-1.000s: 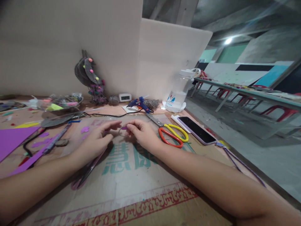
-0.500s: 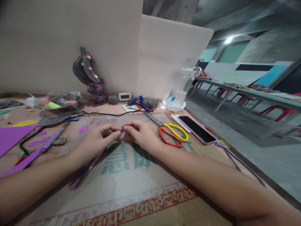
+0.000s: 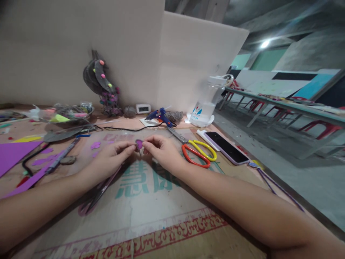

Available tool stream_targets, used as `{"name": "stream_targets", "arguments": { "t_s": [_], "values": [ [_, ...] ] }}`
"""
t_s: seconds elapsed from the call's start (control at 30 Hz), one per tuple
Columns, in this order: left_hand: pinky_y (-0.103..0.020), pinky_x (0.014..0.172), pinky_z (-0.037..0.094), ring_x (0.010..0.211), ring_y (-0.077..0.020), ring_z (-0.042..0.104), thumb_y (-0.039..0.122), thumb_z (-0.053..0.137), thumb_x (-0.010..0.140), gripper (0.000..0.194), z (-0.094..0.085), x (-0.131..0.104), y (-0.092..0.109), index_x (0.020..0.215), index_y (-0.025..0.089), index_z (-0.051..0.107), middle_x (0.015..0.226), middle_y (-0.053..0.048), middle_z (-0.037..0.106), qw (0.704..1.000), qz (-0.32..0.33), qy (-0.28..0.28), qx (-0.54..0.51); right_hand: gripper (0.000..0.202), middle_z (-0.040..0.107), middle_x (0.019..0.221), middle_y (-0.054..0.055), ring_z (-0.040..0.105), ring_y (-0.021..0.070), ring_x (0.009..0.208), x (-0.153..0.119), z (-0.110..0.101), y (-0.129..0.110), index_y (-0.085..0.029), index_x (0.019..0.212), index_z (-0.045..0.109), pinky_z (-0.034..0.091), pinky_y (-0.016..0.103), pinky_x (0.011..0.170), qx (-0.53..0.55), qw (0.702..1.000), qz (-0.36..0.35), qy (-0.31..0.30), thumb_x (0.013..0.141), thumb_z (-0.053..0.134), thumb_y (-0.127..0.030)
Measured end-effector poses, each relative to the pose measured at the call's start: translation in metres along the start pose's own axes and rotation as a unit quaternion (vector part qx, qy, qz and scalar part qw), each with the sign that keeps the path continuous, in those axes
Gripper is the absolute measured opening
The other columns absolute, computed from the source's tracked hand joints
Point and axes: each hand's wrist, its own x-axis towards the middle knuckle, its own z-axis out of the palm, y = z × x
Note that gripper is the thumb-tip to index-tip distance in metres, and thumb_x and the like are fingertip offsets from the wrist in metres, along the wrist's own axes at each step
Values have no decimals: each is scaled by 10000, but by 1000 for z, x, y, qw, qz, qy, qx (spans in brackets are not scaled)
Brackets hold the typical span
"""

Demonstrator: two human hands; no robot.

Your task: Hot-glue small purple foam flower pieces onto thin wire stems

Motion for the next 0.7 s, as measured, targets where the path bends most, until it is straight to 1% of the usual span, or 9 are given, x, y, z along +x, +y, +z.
{"name": "stream_targets", "arguments": {
  "t_s": [0.07,0.17,0.23,0.33,0.4,0.47,0.6,0.7],
  "values": [
    [-270,713,472,834,-189,635,389,486,852,269,0,1,0,919,223,686,894,-19,712,1000,3,8,-2,155,590,655,-15,512,83,549,-1,0,-1,-174,798,573,413,215,518,-8,1000,-2,0,834,546,-322],
    [-288,774,484,910,-201,633,413,538,820,287,-1,1,4,976,208,664,985,-43,705,999,3,47,-3,146,601,680,-3,551,103,605,-2,1,-2,-174,788,578,445,234,569,-32,999,-8,-2,818,559,-315],
    [-292,775,487,888,-201,638,407,553,809,273,-2,-1,8,941,194,661,955,-49,707,998,-1,62,-3,148,608,687,2,563,113,627,-2,1,-1,-174,785,580,455,245,590,-45,999,-10,-7,814,558,-318],
    [-278,705,488,773,-186,643,408,531,821,257,-2,-3,12,849,186,656,827,-33,703,999,-18,42,0,160,610,689,5,565,118,627,-1,1,0,-177,786,578,457,253,594,-48,999,-11,-13,816,554,-333],
    [-274,663,481,723,-180,638,411,524,822,263,-2,-4,12,821,184,655,779,-26,696,999,-26,29,6,165,610,690,4,565,118,620,-1,0,0,-178,788,578,458,258,596,-42,999,-12,-16,812,560,-340],
    [-275,653,476,719,-183,637,417,528,818,269,-2,-3,10,815,182,658,770,-26,696,999,-25,25,8,166,608,690,2,567,117,614,-2,-1,-1,-178,797,576,455,256,591,-34,999,-10,-20,814,560,-342],
    [-270,696,467,791,-184,633,411,531,821,260,-1,-1,7,869,188,657,851,-27,696,1000,-18,24,-6,157,600,676,-2,567,113,611,-3,1,0,-176,802,558,451,246,586,-18,1000,-5,-21,828,546,-330],
    [-270,686,450,775,-183,620,395,521,828,248,-1,-1,8,840,182,647,823,-29,680,999,-22,27,-1,174,588,668,-6,548,106,596,-1,2,4,-175,795,551,448,242,584,-28,999,-12,-34,845,531,-340]
  ]
}}
